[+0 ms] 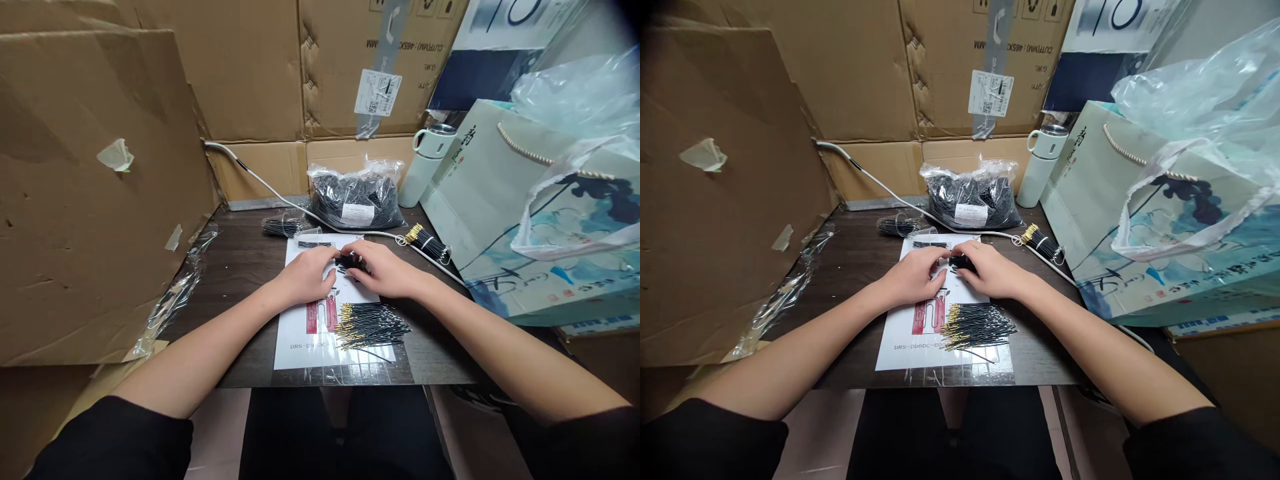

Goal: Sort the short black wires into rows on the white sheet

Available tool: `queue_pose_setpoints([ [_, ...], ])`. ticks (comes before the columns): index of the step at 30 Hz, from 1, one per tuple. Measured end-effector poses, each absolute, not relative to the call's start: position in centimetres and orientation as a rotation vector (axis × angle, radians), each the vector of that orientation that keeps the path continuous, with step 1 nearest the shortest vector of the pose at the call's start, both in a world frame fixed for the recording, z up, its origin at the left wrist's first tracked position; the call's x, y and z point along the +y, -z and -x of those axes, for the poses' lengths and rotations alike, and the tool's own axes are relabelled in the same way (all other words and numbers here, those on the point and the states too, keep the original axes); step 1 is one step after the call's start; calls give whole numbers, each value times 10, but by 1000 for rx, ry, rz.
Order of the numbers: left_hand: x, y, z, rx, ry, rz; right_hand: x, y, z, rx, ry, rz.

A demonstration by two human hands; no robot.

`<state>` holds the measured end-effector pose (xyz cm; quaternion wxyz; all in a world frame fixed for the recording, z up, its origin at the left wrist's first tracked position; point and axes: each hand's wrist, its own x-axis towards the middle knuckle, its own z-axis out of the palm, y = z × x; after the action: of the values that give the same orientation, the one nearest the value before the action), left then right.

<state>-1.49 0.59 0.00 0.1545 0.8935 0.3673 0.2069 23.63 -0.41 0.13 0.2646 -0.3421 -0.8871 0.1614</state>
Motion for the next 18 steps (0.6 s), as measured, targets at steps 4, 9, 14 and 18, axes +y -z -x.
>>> queue_pose_setpoints([
  [4, 8, -4, 17, 1045, -653, -2482, -5, 10, -249, -2245, -314, 964],
  [9, 11, -28, 27, 959, -443, -2520, -7, 33, -258, -2230, -348, 1117],
  [14, 18, -42, 35, 966, -135, -2419, -8, 38, -251, -2375, -505, 1090],
  [18, 22, -39, 36, 967, -174, -2416, -5, 32, -241, -2441, -570, 1009],
])
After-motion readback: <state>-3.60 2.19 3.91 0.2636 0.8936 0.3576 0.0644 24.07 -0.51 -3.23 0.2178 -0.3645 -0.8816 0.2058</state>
